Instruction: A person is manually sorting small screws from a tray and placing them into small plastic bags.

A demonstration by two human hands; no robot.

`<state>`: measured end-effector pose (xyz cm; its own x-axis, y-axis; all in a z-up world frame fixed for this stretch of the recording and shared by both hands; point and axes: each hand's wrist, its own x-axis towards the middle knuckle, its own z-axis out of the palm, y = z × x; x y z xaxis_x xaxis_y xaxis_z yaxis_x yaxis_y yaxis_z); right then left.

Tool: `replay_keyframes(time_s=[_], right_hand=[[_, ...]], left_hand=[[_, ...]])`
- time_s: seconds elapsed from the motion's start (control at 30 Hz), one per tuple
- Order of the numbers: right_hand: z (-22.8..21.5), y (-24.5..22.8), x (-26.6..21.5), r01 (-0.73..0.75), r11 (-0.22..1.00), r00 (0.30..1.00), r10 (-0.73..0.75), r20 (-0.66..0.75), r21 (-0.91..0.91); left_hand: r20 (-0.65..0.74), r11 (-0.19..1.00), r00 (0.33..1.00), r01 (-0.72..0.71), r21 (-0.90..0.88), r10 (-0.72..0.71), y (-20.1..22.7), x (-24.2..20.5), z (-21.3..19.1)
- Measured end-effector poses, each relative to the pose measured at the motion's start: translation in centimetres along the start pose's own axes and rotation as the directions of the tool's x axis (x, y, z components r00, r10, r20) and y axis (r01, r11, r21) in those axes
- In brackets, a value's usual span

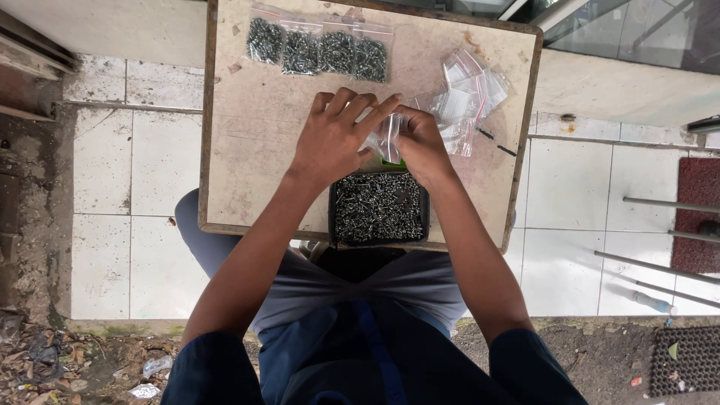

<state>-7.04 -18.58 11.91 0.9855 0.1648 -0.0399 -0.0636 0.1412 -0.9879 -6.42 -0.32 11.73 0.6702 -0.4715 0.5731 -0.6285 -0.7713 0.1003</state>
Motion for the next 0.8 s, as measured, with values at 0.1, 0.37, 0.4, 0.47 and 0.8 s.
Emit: replay_keyframes(time_s=[0.1,0.37,0.4,0.47,0.8], right_hand=[[-0.1,0.5,1.1,-0.038,0.999,0.997,0.038,0.072,0.004],[-2.3,1.2,2.1,0.202,0.847,0.979,-0.165,0.118,-0.491],[-1.8,0.7,1.6,0.183,0.852,0.983,-0.14,0.123,-0.491],[-2.6,1.5,1.6,0.146,0.843,0.988,-0.102,0.113,-0.517],[-2.5,-5.1,-9.5,0.289,0.639,0.948,-0.086,0.307,-0.713]], left_hand=[[-0.101,1.0,0.995,0.004,0.016,-0.003,0.6,0.4,-0.6],[-0.114,0.995,0.991,-0.072,-0.067,0.064,-1.1,0.2,2.2],[-0.092,0.993,0.994,-0.067,-0.094,0.059,-1.0,-0.1,1.6],[-0.058,0.993,0.998,-0.04,-0.112,0.034,-0.7,-0.5,1.2],[0.0,0.82,0.921,0.348,-0.455,-0.39,-2.7,-9.6,8.2]])
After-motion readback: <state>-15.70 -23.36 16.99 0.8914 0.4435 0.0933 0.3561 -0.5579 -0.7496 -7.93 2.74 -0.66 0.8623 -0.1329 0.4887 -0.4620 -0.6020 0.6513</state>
